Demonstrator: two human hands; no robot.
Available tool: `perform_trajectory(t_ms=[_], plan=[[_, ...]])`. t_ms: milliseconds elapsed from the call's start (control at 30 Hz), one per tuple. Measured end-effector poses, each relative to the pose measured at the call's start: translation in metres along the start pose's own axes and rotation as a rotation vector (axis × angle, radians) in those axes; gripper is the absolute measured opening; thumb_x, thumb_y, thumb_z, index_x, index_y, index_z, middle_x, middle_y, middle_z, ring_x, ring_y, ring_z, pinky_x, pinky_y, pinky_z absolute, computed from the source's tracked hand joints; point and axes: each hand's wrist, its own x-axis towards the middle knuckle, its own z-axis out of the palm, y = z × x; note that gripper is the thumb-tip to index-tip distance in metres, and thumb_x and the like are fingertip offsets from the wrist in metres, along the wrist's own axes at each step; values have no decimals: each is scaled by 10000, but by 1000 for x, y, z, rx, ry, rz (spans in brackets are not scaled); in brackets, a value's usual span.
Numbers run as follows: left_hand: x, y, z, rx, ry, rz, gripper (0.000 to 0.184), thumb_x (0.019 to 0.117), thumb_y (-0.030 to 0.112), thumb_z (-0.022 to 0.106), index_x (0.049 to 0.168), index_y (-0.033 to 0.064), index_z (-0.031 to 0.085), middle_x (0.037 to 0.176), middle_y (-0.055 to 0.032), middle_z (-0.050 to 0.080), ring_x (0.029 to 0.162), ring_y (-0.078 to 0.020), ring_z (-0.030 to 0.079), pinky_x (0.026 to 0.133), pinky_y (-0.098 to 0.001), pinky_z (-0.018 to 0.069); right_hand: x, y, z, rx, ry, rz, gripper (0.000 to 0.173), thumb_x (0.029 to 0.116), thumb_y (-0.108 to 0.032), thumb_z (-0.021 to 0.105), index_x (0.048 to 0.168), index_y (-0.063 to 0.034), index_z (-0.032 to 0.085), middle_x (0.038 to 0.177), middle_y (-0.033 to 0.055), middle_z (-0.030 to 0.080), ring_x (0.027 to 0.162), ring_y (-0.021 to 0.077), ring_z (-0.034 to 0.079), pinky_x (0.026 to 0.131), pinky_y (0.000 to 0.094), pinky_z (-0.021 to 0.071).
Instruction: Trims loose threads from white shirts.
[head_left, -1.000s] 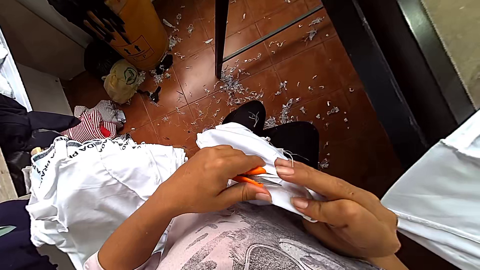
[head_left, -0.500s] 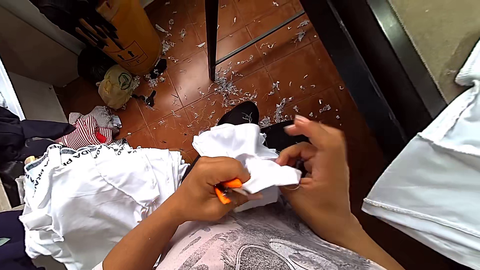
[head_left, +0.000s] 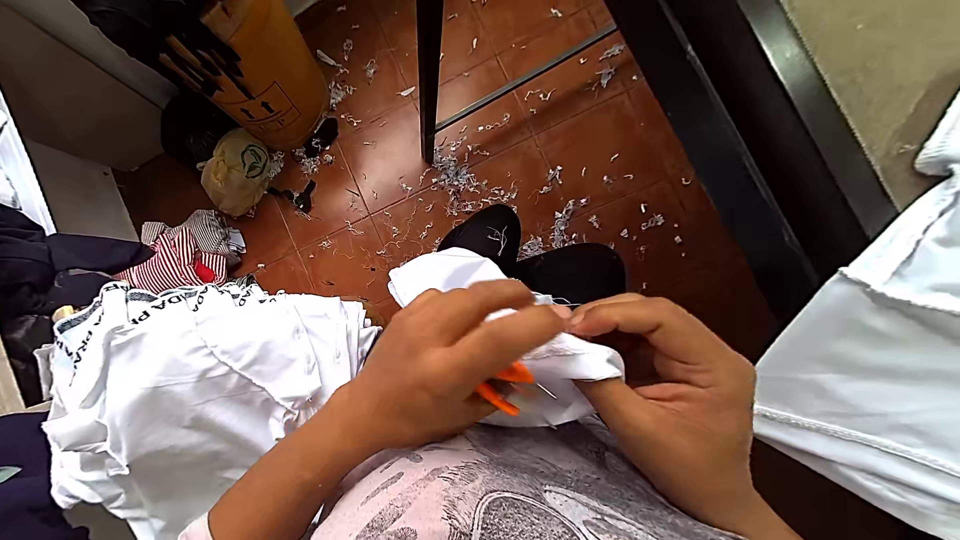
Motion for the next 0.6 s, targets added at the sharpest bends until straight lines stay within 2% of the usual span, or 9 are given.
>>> perform_trajectory(t_ms=[100, 167, 200, 300, 367, 433, 500, 533, 600], plan=[[7, -1, 10, -119, 46, 19, 265, 854, 59, 696, 1114, 7, 703, 862, -70, 701, 761, -148, 606, 688, -299, 472, 0, 1, -2, -28, -39, 4, 183, 910, -172, 701, 1092, -168, 686, 975, -115, 675, 845, -44, 633, 738, 112, 549], [10, -4, 3, -405, -14, -110, 340, 888, 23, 664, 1210, -51, 587, 829, -32, 667, 737, -46, 602, 707, -189, 527, 1, 1, -10, -2, -132, 17, 142, 926, -187, 688, 1057, -172, 740, 971, -104, 685, 861, -27, 643, 741, 115, 550], [11, -5, 1, -580, -37, -189, 356, 928, 11, 645, 1257, -57, 527, 803, -15, 637, 712, -10, 582, 682, -151, 512, 2, 1, -14, 58, -195, 50, 107, 961, -233, 681, 1016, -185, 759, 937, -108, 680, 833, -26, 637, 714, 109, 543], [13, -7, -2, -902, -66, -402, 266, 964, -11, 597, 1221, -8, 529, 727, 31, 581, 637, 19, 541, 602, -124, 470, 2, 3, -20, 327, -308, 160, 315, 1045, -363, 573, 848, -156, 706, 793, -86, 598, 725, -23, 571, 632, 112, 480], [14, -9, -2, -845, -67, -355, 194, 969, 5, 603, 1153, -56, 607, 781, 1, 611, 663, 15, 534, 608, -127, 457, 0, 5, -19, 410, -310, 201, 367, 1051, -397, 548, 803, -158, 675, 750, -87, 563, 700, -28, 547, 623, 112, 464], [15, -10, -4, -673, -66, -196, 256, 956, 72, 655, 1150, -94, 663, 960, -53, 645, 789, 3, 540, 691, -128, 463, -1, 4, -19, 423, -292, 217, 365, 1055, -392, 541, 806, -161, 673, 743, -88, 560, 694, -29, 547, 625, 114, 470], [18, -9, -4, -531, -67, -97, 348, 921, 150, 746, 1181, -75, 694, 1059, -80, 600, 870, -13, 537, 745, -112, 466, -1, 3, -18, 418, -281, 210, 351, 1057, -376, 541, 831, -157, 694, 768, -85, 593, 722, -24, 578, 649, 123, 498], [19, -8, -2, -495, -54, -76, 342, 907, 159, 769, 1153, -72, 713, 1052, -92, 601, 890, -30, 553, 766, -122, 480, -1, 3, -17, 410, -282, 199, 338, 1054, -370, 551, 850, -155, 712, 794, -84, 619, 751, -18, 597, 670, 129, 510], [21, -6, 4, -509, 9, -66, 163, 911, 75, 746, 983, -71, 743, 953, -102, 643, 885, -67, 605, 770, -165, 515, -1, 2, -16, 402, -285, 199, 297, 1030, -382, 592, 917, -165, 760, 863, -85, 687, 805, -9, 641, 712, 145, 541]])
